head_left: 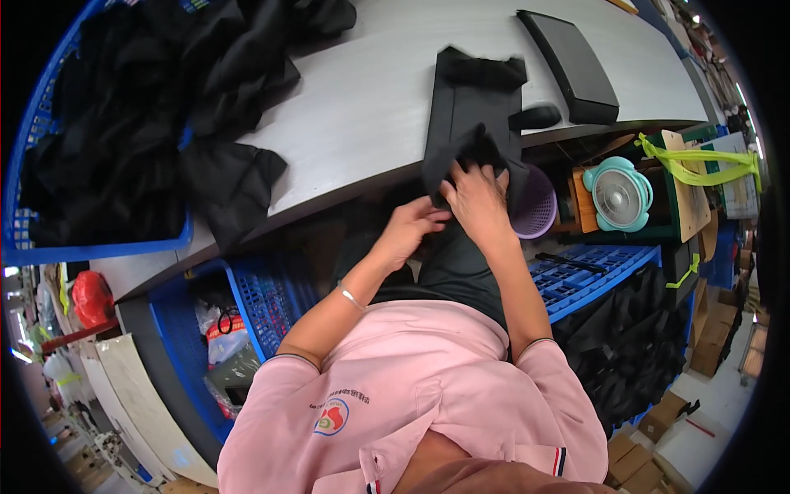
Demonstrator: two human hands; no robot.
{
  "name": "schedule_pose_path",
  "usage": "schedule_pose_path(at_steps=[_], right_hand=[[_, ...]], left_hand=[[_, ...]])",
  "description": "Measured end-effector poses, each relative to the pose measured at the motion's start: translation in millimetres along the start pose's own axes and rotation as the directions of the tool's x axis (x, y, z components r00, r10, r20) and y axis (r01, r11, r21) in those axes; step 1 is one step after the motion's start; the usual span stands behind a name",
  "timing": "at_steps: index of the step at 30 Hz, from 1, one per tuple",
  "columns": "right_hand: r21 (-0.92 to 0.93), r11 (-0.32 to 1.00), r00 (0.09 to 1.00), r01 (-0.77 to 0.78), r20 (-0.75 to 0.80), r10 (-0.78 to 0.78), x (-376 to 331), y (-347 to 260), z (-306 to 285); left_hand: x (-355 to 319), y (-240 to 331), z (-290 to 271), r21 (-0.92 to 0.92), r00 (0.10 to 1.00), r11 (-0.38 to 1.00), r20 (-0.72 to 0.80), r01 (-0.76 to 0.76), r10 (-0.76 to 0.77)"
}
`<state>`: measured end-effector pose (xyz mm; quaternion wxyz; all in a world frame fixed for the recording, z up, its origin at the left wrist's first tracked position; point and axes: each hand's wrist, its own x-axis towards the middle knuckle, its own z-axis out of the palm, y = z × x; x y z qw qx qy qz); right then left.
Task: Folding and organizing black fabric components for manufacturing.
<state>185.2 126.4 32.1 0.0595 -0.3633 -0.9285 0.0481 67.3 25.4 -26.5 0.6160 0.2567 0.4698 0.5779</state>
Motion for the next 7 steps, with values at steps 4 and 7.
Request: schedule_pose_path(at_steps=[4, 7], right_hand=[[0.146, 0.987, 0.998, -0.065, 0.031, 0.062, -33, -6, -10], [0.167, 0.981, 0.995, 0.096, -0.044, -0.09, -62, -7, 15]], left_hand=[[-1, 28, -21, -0.423, 0.999, 0.905, 0.0, 0.036, -0.04], [7, 40, -11, -0.277, 1.0, 0.961, 0.019, 0.017, -0.012]])
